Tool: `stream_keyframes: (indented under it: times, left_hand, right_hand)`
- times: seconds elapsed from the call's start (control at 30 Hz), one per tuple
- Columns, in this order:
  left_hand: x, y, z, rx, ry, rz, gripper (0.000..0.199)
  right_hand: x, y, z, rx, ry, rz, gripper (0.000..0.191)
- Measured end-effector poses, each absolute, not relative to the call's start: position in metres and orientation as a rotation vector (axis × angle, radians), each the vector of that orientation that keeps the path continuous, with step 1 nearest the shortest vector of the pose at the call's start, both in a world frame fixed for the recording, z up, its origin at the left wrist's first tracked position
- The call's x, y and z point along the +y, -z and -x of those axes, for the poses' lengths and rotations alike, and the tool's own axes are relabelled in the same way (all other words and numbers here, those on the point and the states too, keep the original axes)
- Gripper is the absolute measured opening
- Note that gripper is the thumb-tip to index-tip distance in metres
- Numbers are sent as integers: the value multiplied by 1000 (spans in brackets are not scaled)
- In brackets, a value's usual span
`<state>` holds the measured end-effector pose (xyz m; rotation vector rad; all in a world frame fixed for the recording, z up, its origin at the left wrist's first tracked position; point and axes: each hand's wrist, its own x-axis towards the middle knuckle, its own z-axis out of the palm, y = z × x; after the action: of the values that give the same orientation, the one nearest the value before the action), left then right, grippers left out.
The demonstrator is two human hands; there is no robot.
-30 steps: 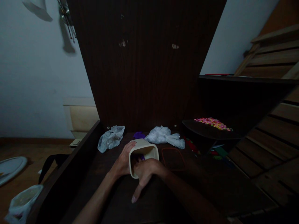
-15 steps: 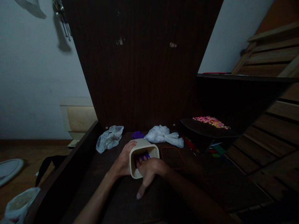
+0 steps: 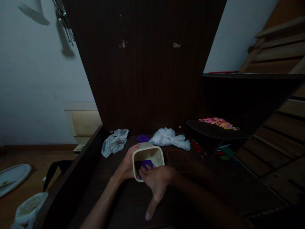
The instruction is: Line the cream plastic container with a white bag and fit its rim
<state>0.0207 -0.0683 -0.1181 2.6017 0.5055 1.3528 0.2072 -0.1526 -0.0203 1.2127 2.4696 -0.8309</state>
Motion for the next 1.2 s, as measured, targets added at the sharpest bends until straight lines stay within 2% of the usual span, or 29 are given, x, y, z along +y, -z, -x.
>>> stream_keyframes:
  times: [0.3, 0.47, 0.63, 0.73, 0.83, 0.97, 1.13, 1.2]
  left_hand:
    - [-77, 111, -27, 483, -1333, -2627, 109]
    - [-78, 114, -28, 527, -1369, -2616, 106]
    - [-73, 119, -25, 550, -1397, -2614, 98]
    - [-69, 121, -23, 556, -1427, -2596, 93]
    - [-66, 121, -21, 550, -1411, -2600, 101]
    - [-68, 117, -20, 540, -1379, -2626, 104]
    - [-73, 112, -24, 566, -1343, -2616, 109]
    - [-74, 112, -25, 570, -1339, -2615, 109]
  right_hand:
    - [-134, 33, -216, 2364, 841, -1296, 122]
    - [-105, 32, -187, 2262, 765, -1217, 132]
    - [-110, 26, -171, 2238, 761, -1029, 123]
    - [-129, 18, -178, 2336, 750, -1099, 133]
    - [-149, 11, -195, 2418, 791, -1142, 144]
    - [-163, 13, -218, 2424, 840, -1168, 145]
    - [-148, 40, -214, 2388, 738, -1457, 127]
    - [-134, 46, -203, 2335, 690, -1492, 127]
